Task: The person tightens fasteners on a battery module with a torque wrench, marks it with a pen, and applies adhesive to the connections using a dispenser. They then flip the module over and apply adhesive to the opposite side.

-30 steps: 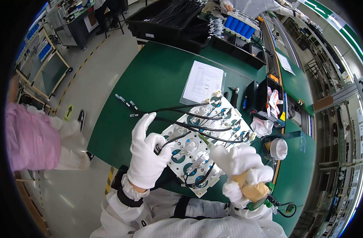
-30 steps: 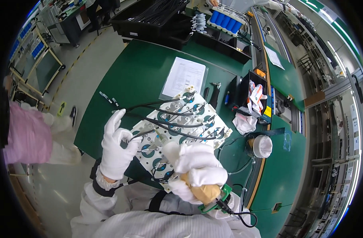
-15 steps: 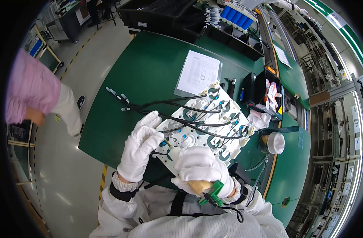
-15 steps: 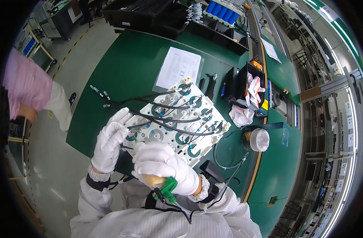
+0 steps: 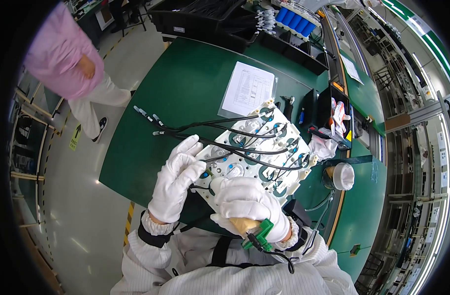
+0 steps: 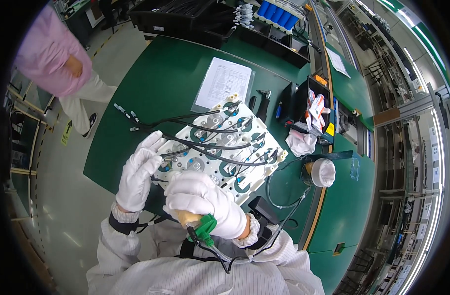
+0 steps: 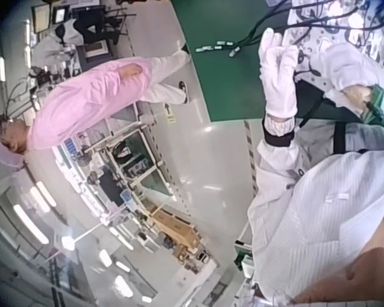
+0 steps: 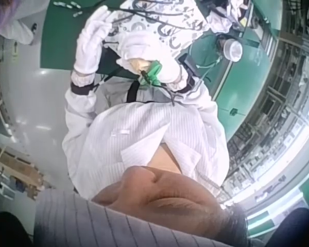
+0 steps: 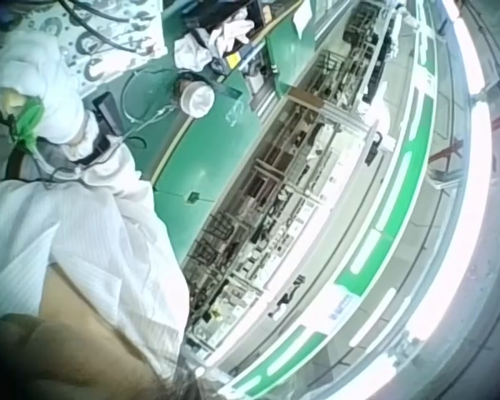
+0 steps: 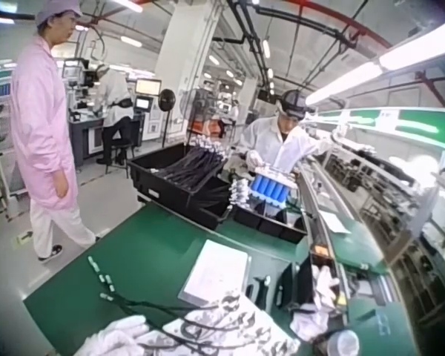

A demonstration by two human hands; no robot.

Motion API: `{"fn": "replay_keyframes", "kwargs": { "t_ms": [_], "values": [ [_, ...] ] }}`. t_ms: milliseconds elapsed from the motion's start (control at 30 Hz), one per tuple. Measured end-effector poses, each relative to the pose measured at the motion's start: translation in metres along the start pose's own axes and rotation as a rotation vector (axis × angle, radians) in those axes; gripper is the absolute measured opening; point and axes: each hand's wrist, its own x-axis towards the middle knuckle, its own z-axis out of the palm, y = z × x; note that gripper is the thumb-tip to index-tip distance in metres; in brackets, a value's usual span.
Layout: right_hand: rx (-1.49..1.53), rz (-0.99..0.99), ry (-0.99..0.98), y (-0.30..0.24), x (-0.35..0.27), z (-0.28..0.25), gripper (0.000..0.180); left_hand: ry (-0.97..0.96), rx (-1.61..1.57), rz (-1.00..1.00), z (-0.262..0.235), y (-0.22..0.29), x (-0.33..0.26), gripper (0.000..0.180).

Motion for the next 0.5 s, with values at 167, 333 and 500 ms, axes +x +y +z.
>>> {"fn": "replay_keyframes", "kwargs": {
  "t_ms": [167, 333, 500],
  "values": [
    [-0.028, -0.024, -0.020, 0.0002, -0.0012, -0.0005, 0.044, 0.001, -0.002, 0.002, -0.0007, -0.0015, -0.0002, 0.012],
    [-0.064, -0.079, -0.027, 0.0014, -0.0014, 0.0007, 0.047, 0.001, -0.013, 0.003, 0.0002, -0.0018, 0.0000, 0.012],
    [-0.137, -0.083, 0.024, -0.0045, 0.0034, 0.0001, 0.048, 0.011, 0.021, 0.008, 0.0019, -0.0021, 0.0002, 0.014]
  ]
}}
